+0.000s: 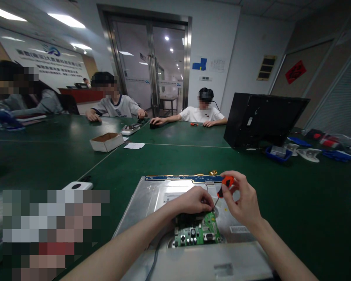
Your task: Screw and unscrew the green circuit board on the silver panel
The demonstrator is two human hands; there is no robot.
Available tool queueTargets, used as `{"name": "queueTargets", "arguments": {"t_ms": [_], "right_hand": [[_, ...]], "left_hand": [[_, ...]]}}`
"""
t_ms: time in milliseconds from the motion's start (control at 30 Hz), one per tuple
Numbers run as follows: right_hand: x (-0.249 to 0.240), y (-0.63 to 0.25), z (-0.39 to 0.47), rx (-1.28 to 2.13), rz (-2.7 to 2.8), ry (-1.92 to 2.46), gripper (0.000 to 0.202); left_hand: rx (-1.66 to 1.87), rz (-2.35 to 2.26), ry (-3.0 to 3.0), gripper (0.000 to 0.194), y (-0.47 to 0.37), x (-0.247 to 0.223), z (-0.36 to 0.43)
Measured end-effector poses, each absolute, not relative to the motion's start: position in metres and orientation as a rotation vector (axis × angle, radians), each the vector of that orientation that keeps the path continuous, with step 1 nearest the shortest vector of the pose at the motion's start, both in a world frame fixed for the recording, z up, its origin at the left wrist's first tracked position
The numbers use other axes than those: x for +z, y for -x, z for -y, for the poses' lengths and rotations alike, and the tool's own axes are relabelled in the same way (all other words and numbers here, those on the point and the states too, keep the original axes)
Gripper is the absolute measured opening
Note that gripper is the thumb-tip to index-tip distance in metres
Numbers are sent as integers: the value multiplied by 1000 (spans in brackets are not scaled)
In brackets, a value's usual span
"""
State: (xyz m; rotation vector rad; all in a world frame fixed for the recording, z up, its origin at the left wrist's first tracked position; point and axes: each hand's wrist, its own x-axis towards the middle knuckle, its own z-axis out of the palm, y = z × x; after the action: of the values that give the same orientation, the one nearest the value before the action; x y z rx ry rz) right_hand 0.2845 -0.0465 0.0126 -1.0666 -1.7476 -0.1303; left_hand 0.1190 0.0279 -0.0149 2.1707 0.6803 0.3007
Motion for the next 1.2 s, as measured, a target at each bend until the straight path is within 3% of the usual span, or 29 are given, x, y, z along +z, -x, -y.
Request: {"name": "queueTargets", "arguments": {"t_ms": [1200], "right_hand": [[9, -282, 45, -66, 1670, 1044, 30]], "left_hand": [[292, -677, -2163, 15, -119, -14, -28]]}}
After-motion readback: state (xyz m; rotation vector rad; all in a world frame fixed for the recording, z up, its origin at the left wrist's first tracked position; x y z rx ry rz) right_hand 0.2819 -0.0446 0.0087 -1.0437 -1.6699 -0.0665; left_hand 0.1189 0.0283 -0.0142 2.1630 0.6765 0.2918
